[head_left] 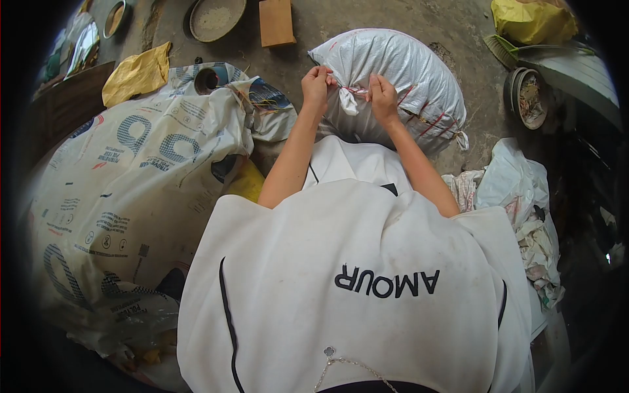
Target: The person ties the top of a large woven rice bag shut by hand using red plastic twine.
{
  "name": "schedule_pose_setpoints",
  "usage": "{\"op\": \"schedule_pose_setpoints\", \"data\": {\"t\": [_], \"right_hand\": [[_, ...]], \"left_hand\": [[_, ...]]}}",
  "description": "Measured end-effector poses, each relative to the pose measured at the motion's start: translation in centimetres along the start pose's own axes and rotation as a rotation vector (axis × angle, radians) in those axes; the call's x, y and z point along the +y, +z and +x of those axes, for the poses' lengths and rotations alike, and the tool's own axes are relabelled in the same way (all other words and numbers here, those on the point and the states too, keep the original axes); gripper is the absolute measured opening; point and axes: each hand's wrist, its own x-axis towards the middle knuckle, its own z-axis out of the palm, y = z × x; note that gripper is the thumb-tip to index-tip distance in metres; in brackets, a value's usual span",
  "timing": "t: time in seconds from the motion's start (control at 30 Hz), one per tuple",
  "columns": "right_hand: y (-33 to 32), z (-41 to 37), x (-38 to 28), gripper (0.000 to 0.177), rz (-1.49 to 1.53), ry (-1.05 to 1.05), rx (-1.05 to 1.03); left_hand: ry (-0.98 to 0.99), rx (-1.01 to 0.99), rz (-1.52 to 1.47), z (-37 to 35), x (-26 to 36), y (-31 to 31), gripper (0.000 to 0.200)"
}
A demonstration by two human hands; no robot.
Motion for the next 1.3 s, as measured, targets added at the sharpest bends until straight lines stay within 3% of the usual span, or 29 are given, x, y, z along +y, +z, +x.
{"op": "schedule_pose_setpoints", "data": {"t": [0.1, 0.17, 0.3, 0.4, 0.47, 0.57, 0.63, 0.73, 0.8, 0.93, 1.03, 1.1, 1.23, 1.27, 1.3], "right_hand": [[-0.3, 0.2, -0.6, 0.037, 0.123, 0.065, -0.077], [-0.6, 0.8, -1.0, 0.037, 0.433, 0.193, -0.251], [-1.2, 3.8, -4.2, 0.036, 0.445, 0.125, -0.239], [-0.5, 7.1, -5.9, 0.036, 0.208, -0.050, -0.266], [0.3, 8.7, -6.6, 0.035, -0.139, -0.115, -0.329], [1.5, 10.3, -8.4, 0.035, -0.369, -0.034, -0.429], [2.5, 11.5, -6.2, 0.037, -0.302, -0.116, -0.423], [2.8, 11.6, -5.8, 0.039, -0.078, -0.147, -0.565], [1.8, 10.7, -6.4, 0.033, -0.160, -0.001, -0.602], [-0.2, 9.2, -6.0, 0.032, -0.258, -0.049, -0.664], [-0.2, 8.6, -5.3, 0.028, -0.418, -0.244, -0.637], [0.1, 8.4, -5.2, 0.026, -0.653, -0.522, -0.413], [0.7, 6.8, -5.5, 0.020, -0.705, -0.479, -0.295], [0.9, 6.6, -5.6, 0.020, -0.646, -0.305, -0.392], [1.2, 6.3, -5.5, 0.020, -0.646, -0.307, -0.403]], "left_hand": [[0.102, -0.189, 0.194, -0.5, 1.1, 1.4, 0.014], [0.285, -0.277, 0.562, -0.9, 2.0, 2.5, 0.014], [0.272, -0.362, 0.928, 0.8, 2.3, 2.9, 0.015], [0.369, -0.374, 1.101, -0.1, 3.1, 3.4, 0.017], [0.386, -0.428, 1.047, 0.3, 2.5, 2.5, 0.019], [0.335, -0.497, 0.935, -0.1, 3.0, 1.8, 0.020], [0.267, -0.515, 0.879, -0.8, 3.9, 2.1, 0.020], [0.244, -0.348, 1.123, -0.2, 3.8, 1.8, 0.022], [0.199, -0.462, 0.578, 1.6, 2.6, 0.3, 0.023], [0.174, -0.468, 0.436, 1.5, 2.6, -0.5, 0.024], [0.164, -0.424, 0.429, 1.6, 3.0, -0.6, 0.022], [0.174, -0.426, 0.405, 1.3, 3.2, -0.4, 0.022], [0.182, -0.393, 0.485, 0.6, 3.7, -0.8, 0.023], [0.187, -0.386, 0.431, 0.4, 3.6, -0.9, 0.024], [0.192, -0.380, 0.377, 0.3, 3.5, -1.0, 0.025]]}}
